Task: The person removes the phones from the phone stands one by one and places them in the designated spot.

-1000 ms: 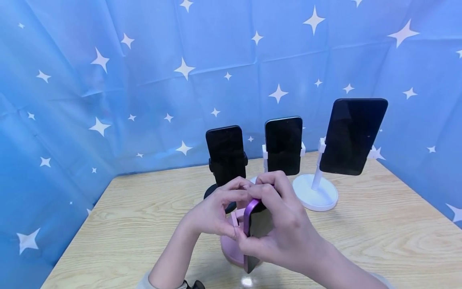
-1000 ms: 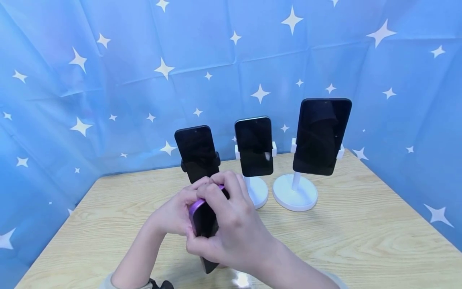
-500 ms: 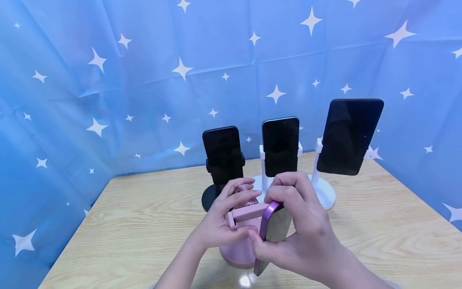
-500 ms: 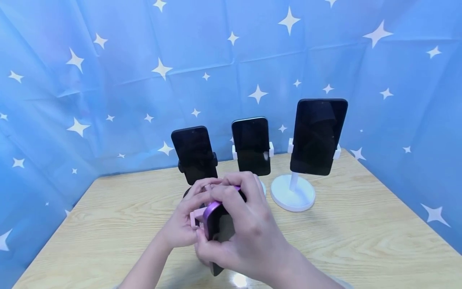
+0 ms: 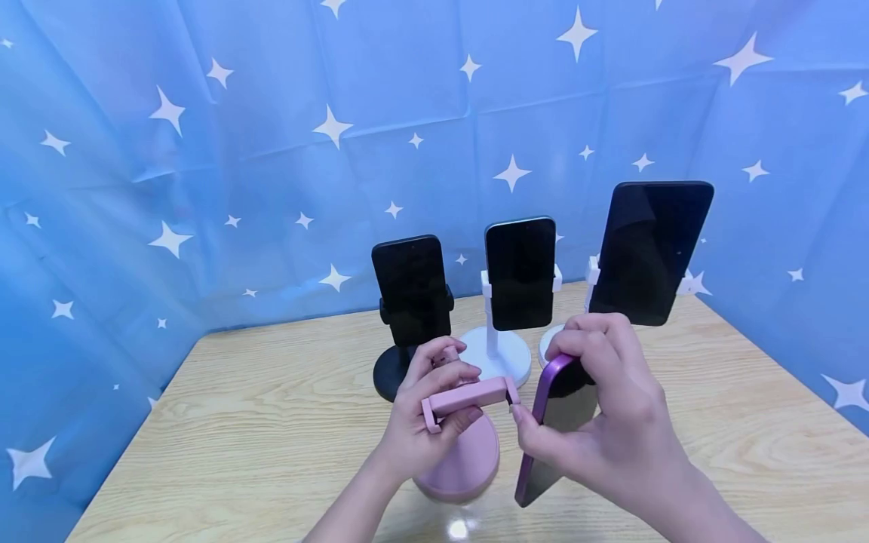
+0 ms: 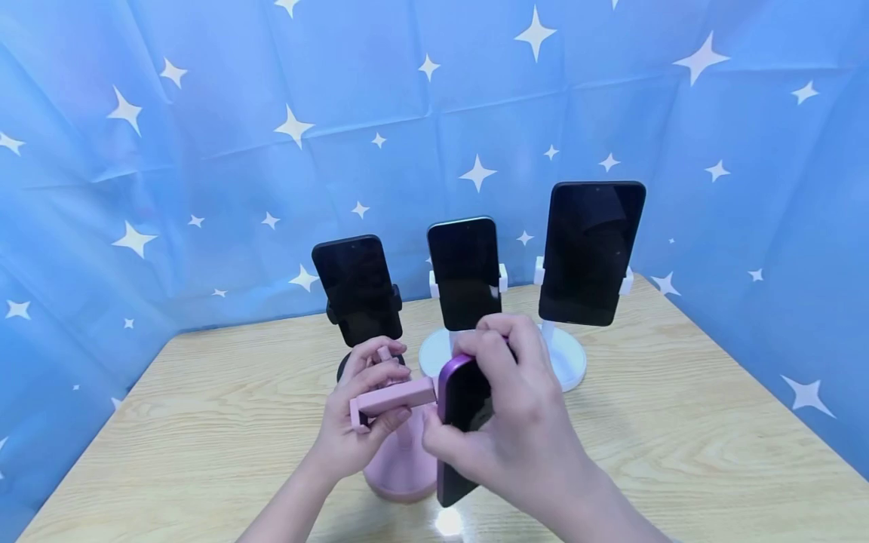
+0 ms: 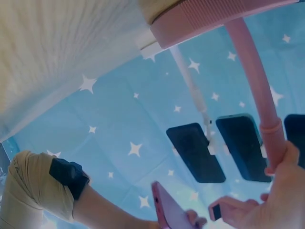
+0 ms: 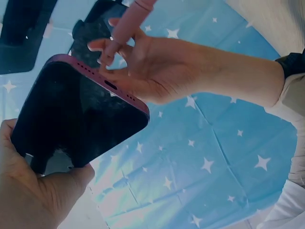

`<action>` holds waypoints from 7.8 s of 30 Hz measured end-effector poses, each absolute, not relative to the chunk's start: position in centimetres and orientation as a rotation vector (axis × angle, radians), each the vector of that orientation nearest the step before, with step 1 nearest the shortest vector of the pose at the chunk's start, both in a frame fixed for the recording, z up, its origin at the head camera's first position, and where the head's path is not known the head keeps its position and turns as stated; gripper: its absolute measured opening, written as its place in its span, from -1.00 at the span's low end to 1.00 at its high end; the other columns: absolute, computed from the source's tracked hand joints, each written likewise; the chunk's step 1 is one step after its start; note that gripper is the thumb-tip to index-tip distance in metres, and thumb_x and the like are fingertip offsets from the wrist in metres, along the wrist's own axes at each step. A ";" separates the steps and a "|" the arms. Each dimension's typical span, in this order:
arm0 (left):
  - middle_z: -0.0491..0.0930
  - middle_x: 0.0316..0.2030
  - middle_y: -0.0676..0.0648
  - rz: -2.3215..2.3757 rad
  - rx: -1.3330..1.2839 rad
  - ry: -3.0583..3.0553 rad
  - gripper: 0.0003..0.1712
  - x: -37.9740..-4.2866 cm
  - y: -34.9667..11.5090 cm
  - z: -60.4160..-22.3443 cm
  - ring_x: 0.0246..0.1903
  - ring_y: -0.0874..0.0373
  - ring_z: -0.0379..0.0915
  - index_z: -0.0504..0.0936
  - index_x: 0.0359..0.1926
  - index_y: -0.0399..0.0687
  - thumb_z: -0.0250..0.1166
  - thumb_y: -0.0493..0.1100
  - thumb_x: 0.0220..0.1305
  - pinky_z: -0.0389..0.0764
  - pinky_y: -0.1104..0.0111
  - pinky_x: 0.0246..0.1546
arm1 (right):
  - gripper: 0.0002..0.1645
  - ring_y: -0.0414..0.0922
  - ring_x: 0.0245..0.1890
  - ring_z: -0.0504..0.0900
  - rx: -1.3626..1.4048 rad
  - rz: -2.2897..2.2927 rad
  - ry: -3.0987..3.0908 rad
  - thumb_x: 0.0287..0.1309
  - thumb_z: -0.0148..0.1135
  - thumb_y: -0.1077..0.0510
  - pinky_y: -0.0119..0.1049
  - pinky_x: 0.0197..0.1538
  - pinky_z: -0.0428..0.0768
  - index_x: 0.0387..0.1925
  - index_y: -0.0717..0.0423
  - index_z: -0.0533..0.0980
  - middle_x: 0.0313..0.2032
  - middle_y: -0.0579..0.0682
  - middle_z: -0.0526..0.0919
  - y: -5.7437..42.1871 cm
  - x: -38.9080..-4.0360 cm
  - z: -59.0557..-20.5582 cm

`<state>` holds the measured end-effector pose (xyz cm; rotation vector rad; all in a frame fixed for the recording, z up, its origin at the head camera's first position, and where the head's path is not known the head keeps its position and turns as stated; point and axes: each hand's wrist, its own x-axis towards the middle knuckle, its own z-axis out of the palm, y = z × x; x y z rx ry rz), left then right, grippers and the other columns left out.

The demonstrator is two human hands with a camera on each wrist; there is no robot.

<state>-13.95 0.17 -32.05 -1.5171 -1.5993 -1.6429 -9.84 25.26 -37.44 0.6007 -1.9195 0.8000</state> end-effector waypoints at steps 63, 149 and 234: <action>0.40 -0.09 -0.13 -1.798 -1.175 -1.425 -0.66 -20.1 -12.4 -29.0 0.00 0.01 0.26 0.55 -0.18 -0.44 0.36 -0.33 0.01 0.40 0.43 -0.07 | -0.08 0.28 -0.29 0.40 -0.099 0.584 -3.131 -0.12 0.34 0.00 0.05 -0.31 0.47 0.18 0.44 0.19 -0.09 0.40 0.33 18.3 -8.5 -34.1; 0.23 0.29 -0.13 -1.806 -0.866 -1.798 -0.59 -26.1 -13.1 -31.9 0.26 0.14 0.17 0.58 -0.07 -0.30 0.24 -0.57 -0.01 0.34 0.56 0.07 | -0.05 0.28 -0.22 0.39 -0.173 0.603 -3.276 -0.20 0.39 -0.11 0.11 -0.18 0.43 0.08 0.46 0.27 -0.08 0.42 0.33 18.3 -10.1 -37.3; 0.38 -0.02 -0.46 -1.104 -0.901 -1.493 -0.70 -17.4 -7.3 -30.8 0.09 -0.21 0.28 0.60 -0.20 -0.37 0.21 -0.24 0.07 0.20 0.12 0.23 | -0.36 0.04 -0.31 0.48 -0.027 0.568 -3.148 -0.11 0.35 -0.16 -0.13 -0.33 0.49 -0.13 0.23 0.47 -0.26 0.11 0.50 17.7 -9.6 -33.4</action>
